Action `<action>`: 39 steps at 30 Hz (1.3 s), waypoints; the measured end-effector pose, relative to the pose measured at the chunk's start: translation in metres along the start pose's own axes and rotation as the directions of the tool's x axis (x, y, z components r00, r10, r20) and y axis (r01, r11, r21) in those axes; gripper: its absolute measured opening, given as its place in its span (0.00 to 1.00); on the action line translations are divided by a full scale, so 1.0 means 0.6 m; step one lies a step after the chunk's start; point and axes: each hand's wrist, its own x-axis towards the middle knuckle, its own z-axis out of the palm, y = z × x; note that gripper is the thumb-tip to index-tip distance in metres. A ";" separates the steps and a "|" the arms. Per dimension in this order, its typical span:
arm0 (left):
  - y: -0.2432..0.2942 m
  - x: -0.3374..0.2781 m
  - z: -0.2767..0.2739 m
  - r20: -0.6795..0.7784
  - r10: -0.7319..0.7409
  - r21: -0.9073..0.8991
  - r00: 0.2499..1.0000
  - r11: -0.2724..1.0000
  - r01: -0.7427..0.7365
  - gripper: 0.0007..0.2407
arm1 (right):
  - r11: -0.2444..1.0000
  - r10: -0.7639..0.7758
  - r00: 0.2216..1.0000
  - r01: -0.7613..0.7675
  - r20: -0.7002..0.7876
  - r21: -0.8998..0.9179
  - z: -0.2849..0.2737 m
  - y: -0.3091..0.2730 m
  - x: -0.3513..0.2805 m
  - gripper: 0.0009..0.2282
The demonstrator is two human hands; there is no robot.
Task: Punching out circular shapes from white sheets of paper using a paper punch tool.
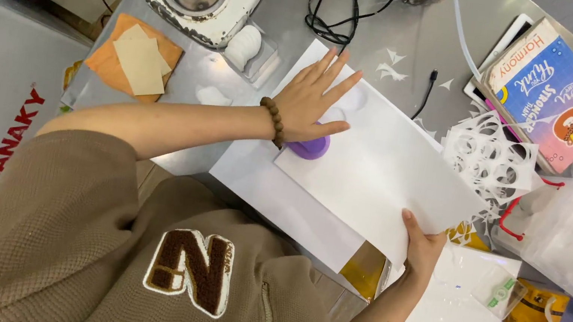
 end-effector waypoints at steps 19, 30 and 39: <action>0.002 -0.010 -0.005 0.040 -0.014 -0.061 0.999 0.998 0.017 0.38 | 0.997 -0.015 0.997 0.021 -0.077 0.075 0.008 0.019 0.026 0.17; -0.003 -0.005 0.004 0.055 -0.028 -0.065 0.998 0.997 0.032 0.38 | 0.991 -0.039 0.999 0.041 -0.022 0.128 0.025 0.013 0.049 0.18; -0.004 -0.005 0.009 0.044 -0.031 -0.054 0.999 0.998 0.033 0.38 | 0.997 -0.028 0.999 0.030 -0.025 0.065 0.031 0.002 0.053 0.18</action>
